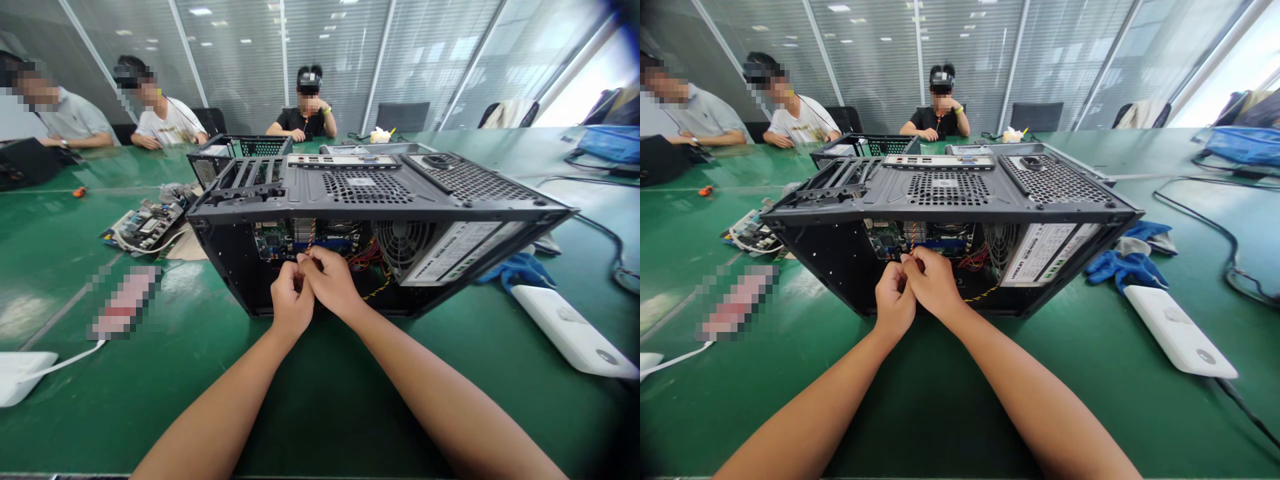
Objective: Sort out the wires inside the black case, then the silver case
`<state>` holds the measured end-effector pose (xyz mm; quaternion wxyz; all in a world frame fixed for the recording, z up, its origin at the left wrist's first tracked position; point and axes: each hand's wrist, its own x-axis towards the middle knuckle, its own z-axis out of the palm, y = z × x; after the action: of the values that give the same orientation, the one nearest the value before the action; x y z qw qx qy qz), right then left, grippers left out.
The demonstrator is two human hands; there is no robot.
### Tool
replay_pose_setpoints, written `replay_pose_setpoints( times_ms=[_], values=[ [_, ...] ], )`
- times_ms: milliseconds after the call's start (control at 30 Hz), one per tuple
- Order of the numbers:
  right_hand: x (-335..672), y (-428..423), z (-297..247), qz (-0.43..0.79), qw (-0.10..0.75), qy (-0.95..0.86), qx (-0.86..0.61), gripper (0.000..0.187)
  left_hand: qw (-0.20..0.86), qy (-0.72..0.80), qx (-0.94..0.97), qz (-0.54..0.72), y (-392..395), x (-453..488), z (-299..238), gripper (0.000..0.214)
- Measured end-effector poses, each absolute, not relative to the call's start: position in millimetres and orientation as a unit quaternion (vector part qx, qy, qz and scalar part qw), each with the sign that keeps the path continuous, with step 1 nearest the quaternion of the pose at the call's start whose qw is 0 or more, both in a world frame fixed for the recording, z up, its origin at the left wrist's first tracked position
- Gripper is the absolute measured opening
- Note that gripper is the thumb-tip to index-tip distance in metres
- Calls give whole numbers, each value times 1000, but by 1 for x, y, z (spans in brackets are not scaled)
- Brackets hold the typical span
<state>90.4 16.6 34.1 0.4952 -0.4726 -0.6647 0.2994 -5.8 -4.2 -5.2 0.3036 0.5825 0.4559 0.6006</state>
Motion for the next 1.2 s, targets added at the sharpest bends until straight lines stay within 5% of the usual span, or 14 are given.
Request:
replay_pose_setpoints(
  times_ms=[1200],
  values=[
    [91, 17, 33, 298, 485, -667, -480, 31, 318, 454, 581, 595, -4, -6, -6, 19]
  ],
)
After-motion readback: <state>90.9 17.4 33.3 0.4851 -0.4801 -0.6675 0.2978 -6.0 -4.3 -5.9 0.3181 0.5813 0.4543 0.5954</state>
